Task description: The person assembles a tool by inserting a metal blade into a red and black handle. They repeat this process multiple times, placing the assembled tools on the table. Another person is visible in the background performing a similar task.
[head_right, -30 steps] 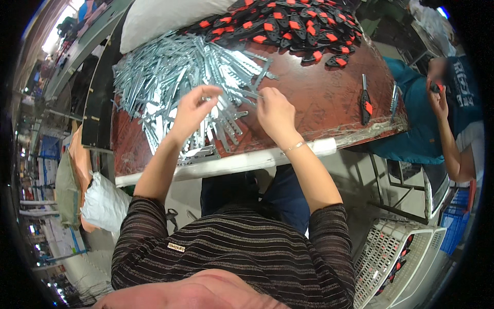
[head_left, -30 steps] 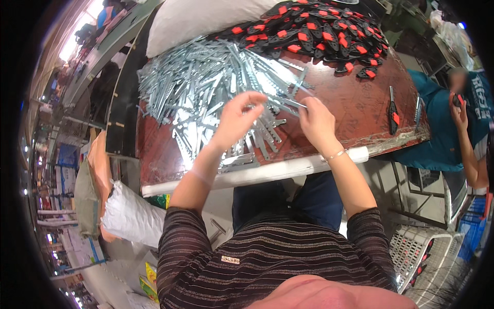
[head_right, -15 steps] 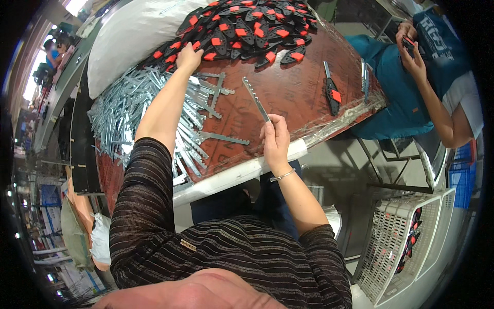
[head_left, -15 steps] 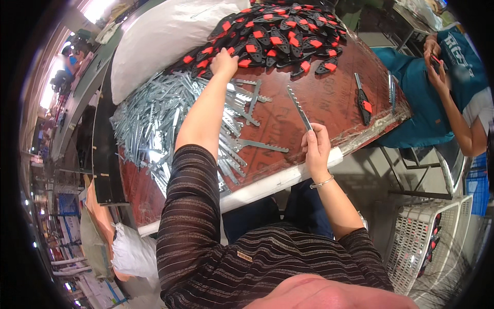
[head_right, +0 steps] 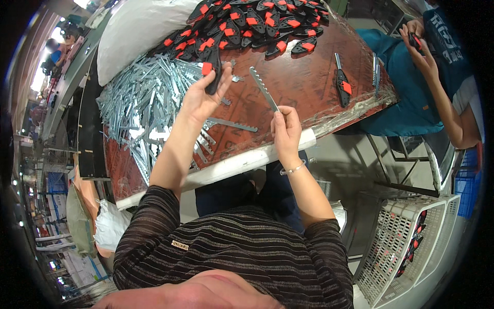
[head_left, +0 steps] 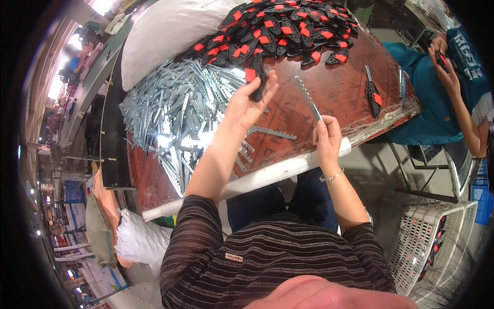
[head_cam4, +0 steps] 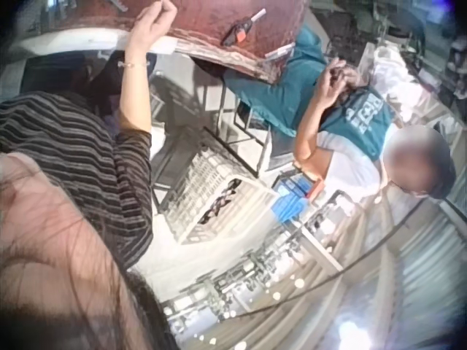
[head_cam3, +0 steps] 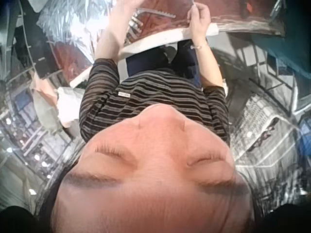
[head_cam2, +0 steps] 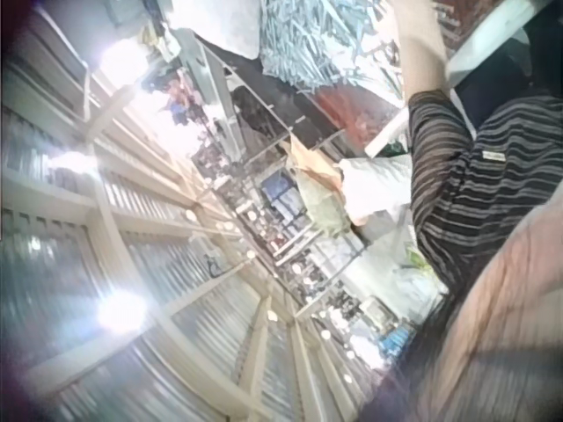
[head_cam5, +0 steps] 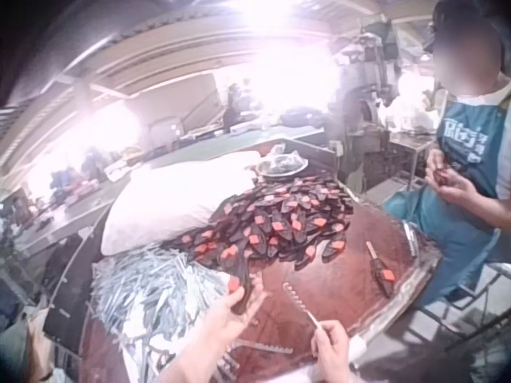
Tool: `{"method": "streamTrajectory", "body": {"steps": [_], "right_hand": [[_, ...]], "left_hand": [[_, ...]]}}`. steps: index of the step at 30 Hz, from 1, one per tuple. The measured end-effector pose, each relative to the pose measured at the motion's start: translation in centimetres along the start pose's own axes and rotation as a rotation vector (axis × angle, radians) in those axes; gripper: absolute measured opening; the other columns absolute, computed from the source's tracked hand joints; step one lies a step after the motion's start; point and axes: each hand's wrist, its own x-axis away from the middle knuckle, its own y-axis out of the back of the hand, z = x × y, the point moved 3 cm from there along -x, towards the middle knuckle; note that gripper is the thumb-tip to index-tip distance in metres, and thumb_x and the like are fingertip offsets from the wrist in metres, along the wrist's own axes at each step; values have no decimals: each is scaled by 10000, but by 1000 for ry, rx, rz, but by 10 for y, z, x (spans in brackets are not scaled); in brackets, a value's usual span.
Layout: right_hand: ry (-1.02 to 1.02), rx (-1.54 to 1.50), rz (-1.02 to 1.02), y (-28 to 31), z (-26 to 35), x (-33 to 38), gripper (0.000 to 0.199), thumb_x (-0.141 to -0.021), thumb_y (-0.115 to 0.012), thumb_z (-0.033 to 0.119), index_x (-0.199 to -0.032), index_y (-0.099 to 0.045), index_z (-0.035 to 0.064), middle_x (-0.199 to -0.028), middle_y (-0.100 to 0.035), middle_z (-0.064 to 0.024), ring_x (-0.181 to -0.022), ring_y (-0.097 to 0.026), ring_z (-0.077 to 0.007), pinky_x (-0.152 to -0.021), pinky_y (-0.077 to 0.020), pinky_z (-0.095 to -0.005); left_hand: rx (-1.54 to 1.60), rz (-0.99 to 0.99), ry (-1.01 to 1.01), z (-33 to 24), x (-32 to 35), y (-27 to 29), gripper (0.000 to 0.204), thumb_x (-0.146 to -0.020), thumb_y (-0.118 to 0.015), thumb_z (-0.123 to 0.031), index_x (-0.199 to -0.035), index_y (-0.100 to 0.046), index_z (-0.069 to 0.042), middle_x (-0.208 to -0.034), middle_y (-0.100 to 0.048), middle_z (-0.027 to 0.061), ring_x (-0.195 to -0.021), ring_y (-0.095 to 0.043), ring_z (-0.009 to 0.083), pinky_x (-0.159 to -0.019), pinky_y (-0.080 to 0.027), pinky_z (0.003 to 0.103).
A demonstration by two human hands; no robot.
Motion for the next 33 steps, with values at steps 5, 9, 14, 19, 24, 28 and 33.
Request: {"method": "streamTrajectory", "body": {"steps": [5, 9, 14, 19, 24, 28, 33], "right_hand": [[-96, 1, 167, -15, 35, 48, 98, -933, -476, 104, -959, -488, 10, -667, -400, 50, -549, -335, -19, -487, -273, -173], [-192, -17, 194, -13, 37, 72, 109, -932, -485, 116, -960, -493, 11, -674, -398, 59, -567, -332, -18, -498, -271, -172], [-193, -42, 180, -20, 40, 79, 102, -929, -481, 117, -959, -492, 21, -632, -395, 54, -510, -329, -23, -459, -272, -178], [-350, -187, 150, -17, 44, 85, 114, -933, -487, 144, -942, -497, 31, -618, -369, 73, -499, -293, -9, -437, -224, -175], [-387, -216, 163, -14, 44, 89, 92, -929, -483, 129, -937, -494, 39, -596, -344, 76, -468, -269, -12, -415, -202, -182], [-403, -240, 146, -12, 42, 90, 80, -925, -481, 115, -942, -492, 38, -587, -337, 76, -456, -264, -14, -409, -198, -184], [-418, -246, 128, -8, 50, 89, 70, -921, -479, 105, -935, -490, 38, -579, -337, 75, -447, -260, -13, -404, -194, -186]], "left_hand": [[237, 35, 56, 20, 36, 6, 283, -933, -443, -142, -1183, -456, -9, -1151, -548, 141, -931, -571, 212, -833, -477, 389], [309, 169, 3, 24, 55, -12, 372, -965, -364, -314, -1168, -475, -23, -1122, -556, 113, -929, -557, 210, -817, -448, 389], [416, 218, -25, 31, 60, -15, 420, -969, -328, -343, -1205, -473, -27, -1147, -542, 142, -1003, -539, 244, -877, -414, 410], [538, 202, -44, 31, 74, -24, 458, -949, -372, -364, -1245, -441, -22, -1133, -548, 136, -1031, -527, 248, -930, -378, 425], [518, 285, -72, 28, 76, -16, 495, -936, -393, -397, -1256, -430, -21, -1109, -540, 117, -988, -520, 247, -928, -365, 427], [501, 284, -75, 33, 77, -17, 497, -942, -391, -401, -1247, -428, -11, -1101, -518, 108, -971, -503, 240, -892, -382, 407], [539, 272, -114, 35, 73, -15, 481, -935, -424, -369, -1249, -388, -6, -1163, -472, 110, -1046, -482, 252, -916, -399, 404]]}}
